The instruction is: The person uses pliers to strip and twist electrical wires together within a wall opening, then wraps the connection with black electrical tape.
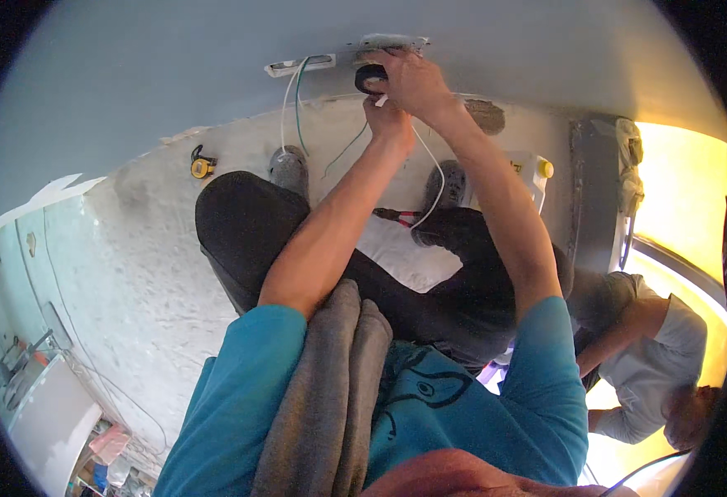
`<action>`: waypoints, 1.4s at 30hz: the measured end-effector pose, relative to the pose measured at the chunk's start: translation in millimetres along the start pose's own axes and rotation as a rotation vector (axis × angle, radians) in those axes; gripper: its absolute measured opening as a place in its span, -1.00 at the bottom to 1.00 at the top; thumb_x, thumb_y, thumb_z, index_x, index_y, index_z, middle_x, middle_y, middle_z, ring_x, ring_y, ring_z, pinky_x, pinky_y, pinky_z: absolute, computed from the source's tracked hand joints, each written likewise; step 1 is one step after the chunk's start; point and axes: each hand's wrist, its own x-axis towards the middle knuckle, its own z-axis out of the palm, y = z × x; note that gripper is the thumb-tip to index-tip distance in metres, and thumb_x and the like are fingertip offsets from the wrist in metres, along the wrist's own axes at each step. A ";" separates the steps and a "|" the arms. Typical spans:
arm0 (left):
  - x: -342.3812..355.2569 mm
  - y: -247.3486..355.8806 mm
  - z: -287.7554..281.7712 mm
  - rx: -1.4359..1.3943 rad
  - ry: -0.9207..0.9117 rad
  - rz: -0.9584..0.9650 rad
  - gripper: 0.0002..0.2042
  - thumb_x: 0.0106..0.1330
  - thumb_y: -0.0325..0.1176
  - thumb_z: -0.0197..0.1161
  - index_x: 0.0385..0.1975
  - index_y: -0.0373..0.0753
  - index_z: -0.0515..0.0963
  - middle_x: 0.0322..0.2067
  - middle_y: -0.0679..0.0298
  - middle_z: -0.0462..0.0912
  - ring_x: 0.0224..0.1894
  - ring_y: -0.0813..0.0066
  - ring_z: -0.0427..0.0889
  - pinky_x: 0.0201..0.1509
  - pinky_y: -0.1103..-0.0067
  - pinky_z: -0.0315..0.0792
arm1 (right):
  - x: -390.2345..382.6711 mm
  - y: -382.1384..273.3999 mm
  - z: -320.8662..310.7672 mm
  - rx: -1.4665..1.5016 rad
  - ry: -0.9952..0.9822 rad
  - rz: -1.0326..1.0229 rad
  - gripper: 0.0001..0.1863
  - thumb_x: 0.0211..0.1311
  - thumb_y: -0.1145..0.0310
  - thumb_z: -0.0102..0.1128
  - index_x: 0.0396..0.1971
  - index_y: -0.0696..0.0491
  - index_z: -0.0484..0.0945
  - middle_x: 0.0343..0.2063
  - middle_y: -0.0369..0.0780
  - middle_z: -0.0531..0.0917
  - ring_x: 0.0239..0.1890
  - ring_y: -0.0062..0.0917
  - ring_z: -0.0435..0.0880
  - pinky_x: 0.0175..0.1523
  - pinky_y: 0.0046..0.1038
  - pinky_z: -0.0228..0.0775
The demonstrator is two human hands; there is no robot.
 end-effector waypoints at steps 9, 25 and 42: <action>6.6 16.4 -17.4 -0.319 -0.122 -0.187 -0.73 0.25 -0.44 0.29 -0.11 -0.22 0.39 -0.12 0.14 0.54 0.01 0.44 0.48 -0.07 0.51 0.40 | 0.7 -8.8 -3.0 -0.208 0.176 -0.253 -0.54 0.04 0.32 0.28 0.03 -0.08 0.52 -0.14 -0.20 0.67 -0.02 -0.23 0.63 0.03 -0.25 0.53; 19.3 39.7 -10.3 0.356 -0.204 -0.153 -0.96 0.32 -0.56 0.14 -0.31 -0.37 0.53 -0.41 0.22 0.56 -0.43 0.49 0.43 -0.39 0.59 0.30 | -34.3 67.2 -22.8 0.456 -0.046 -0.036 -0.55 0.16 0.38 0.20 0.11 0.01 0.50 -0.15 -0.08 0.63 -0.16 -0.29 0.65 0.00 -0.31 0.47; 36.6 51.9 -16.0 0.485 -0.182 -0.186 -0.89 0.30 -0.40 0.29 -0.42 -0.27 0.55 -0.62 0.39 0.48 -0.67 0.70 0.27 -0.62 0.69 0.07 | 9.9 68.0 -2.3 0.253 -0.065 -0.093 -0.59 0.17 -0.10 0.14 -0.21 -0.12 0.71 -0.48 -0.13 0.71 -0.41 -0.23 0.70 -0.17 -0.25 0.55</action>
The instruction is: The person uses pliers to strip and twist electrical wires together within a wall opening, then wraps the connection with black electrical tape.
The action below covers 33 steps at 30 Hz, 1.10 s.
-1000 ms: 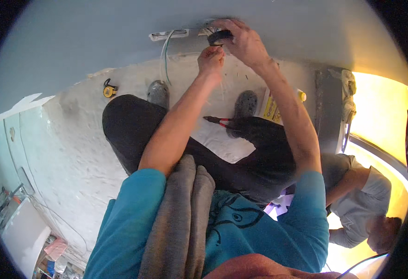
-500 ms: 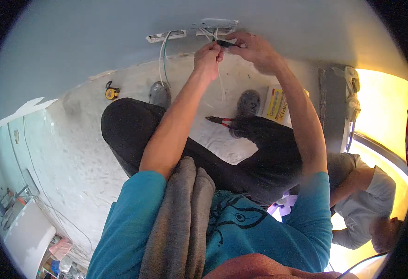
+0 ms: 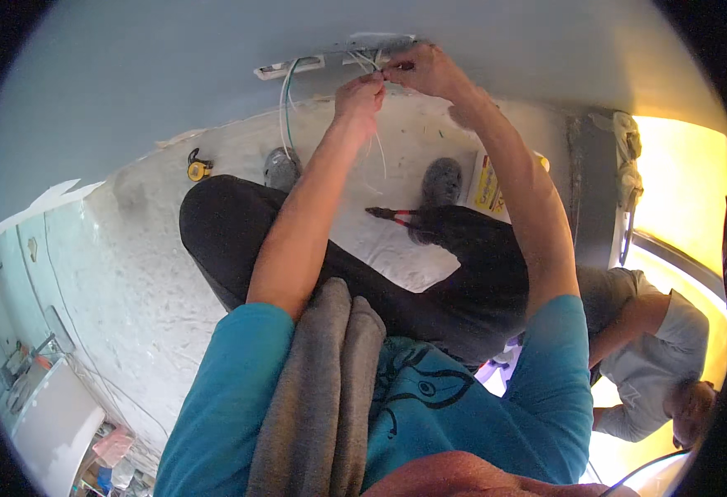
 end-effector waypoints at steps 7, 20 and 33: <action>-4.4 5.4 14.9 0.096 0.023 -0.104 -0.85 0.30 -0.38 0.29 -0.48 -0.23 0.52 -0.62 0.42 0.45 -0.67 0.70 0.25 -0.62 0.67 0.07 | -12.9 18.7 5.1 0.035 0.099 -0.016 -0.68 0.17 0.05 0.24 -0.19 -0.10 0.71 -0.45 -0.17 0.73 -0.43 -0.37 0.69 -0.18 -0.34 0.54; -20.1 -8.4 46.4 -0.375 0.058 -0.105 -0.93 0.43 -0.47 0.04 -0.30 -0.31 0.42 -0.45 0.23 0.51 -0.55 0.54 0.35 -0.53 0.62 0.25 | -1.8 39.2 18.4 0.190 -0.002 0.035 -0.65 0.23 0.19 0.23 -0.03 0.00 0.64 -0.35 -0.27 0.73 -0.30 -0.63 0.64 -0.08 -0.53 0.49; -10.6 -29.8 45.8 -0.599 0.031 -0.165 -0.95 0.40 -0.47 0.10 -0.30 -0.30 0.43 -0.43 0.17 0.54 -0.54 0.48 0.43 -0.47 0.60 0.35 | 0.4 39.0 17.2 0.352 -0.184 0.240 -0.56 0.17 0.32 0.25 0.09 0.00 0.58 -0.09 -0.25 0.69 -0.06 -0.57 0.59 0.14 -0.49 0.37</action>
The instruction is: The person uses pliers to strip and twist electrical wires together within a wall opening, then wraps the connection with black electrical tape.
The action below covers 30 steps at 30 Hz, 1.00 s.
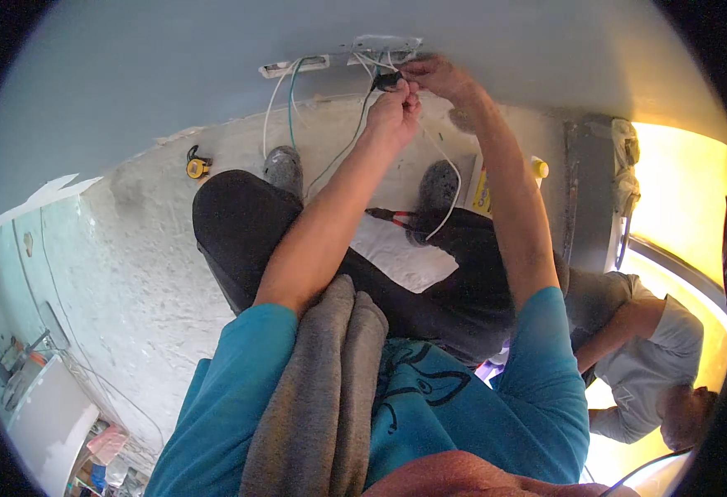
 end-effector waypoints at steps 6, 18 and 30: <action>6.3 -6.1 -5.8 -0.026 -0.100 -0.060 -0.93 0.39 -0.42 0.15 -0.30 -0.27 0.47 -0.41 0.18 0.57 -0.53 0.51 0.42 -0.44 0.61 0.35 | 13.8 30.1 3.7 0.343 -0.115 -0.056 -0.54 0.15 0.34 0.25 0.09 0.10 0.56 -0.10 -0.24 0.68 -0.04 -0.55 0.58 0.17 -0.52 0.33; -4.2 -30.1 16.4 -0.160 -0.108 0.001 -0.86 0.44 -0.33 0.08 -0.30 -0.25 0.42 -0.48 0.28 0.49 -0.53 0.53 0.38 -0.43 0.59 0.33 | 9.7 27.9 -17.3 0.561 -0.328 0.101 -0.54 0.23 0.36 0.20 0.13 0.14 0.49 0.00 -0.22 0.61 -0.01 -0.54 0.57 0.18 -0.54 0.36; -13.1 -13.9 5.7 -0.083 0.026 0.074 -0.94 0.38 -0.43 0.16 -0.24 -0.21 0.46 -0.48 0.27 0.50 -0.56 0.55 0.37 -0.50 0.64 0.29 | -0.1 5.5 24.2 1.000 -0.259 0.116 -0.67 0.30 0.48 0.13 0.06 0.14 0.54 -0.36 -0.28 0.65 -0.46 -0.65 0.57 -0.28 -0.64 0.51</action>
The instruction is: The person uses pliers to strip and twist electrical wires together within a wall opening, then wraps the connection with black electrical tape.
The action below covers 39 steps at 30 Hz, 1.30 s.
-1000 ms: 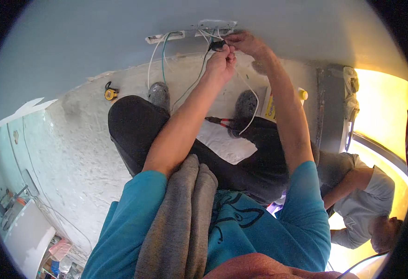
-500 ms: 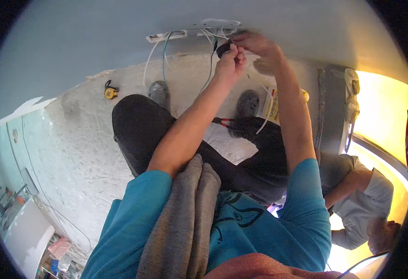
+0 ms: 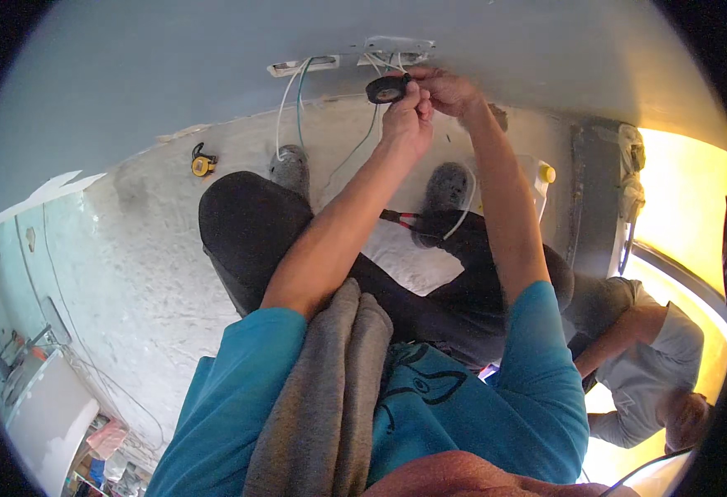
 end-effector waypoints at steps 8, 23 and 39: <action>3.2 -3.8 -0.7 0.172 0.079 0.217 -0.96 0.35 -0.46 0.20 -0.29 -0.20 0.48 -0.49 0.30 0.53 -0.60 0.57 0.37 -0.53 0.66 0.29 | 13.7 30.1 -2.2 -0.033 0.245 -0.219 -0.68 0.28 0.52 0.13 0.04 0.13 0.57 -0.27 -0.26 0.66 -0.29 -0.60 0.59 -0.12 -0.57 0.51; 25.2 6.0 -31.1 -0.117 -0.206 0.076 -0.60 0.41 -0.32 0.07 0.19 -0.13 0.16 -0.06 0.19 0.50 -0.13 0.40 0.55 -0.12 0.51 0.44 | -38.5 -8.5 85.0 -1.212 0.655 -0.803 -0.60 0.12 0.46 0.15 0.02 0.00 0.59 -0.14 -0.02 0.65 -0.19 -0.26 0.68 -0.09 -0.37 0.55; -0.7 46.1 -14.5 0.772 0.009 0.226 -0.88 0.28 -0.54 0.25 -0.23 -0.36 0.51 -0.46 0.23 0.59 -0.46 0.56 0.51 -0.41 0.63 0.39 | -66.1 -57.1 68.1 -1.470 0.507 -0.510 -0.52 0.17 -0.05 0.25 -0.05 -0.02 0.60 -0.10 -0.08 0.65 -0.03 -0.19 0.60 0.06 -0.24 0.46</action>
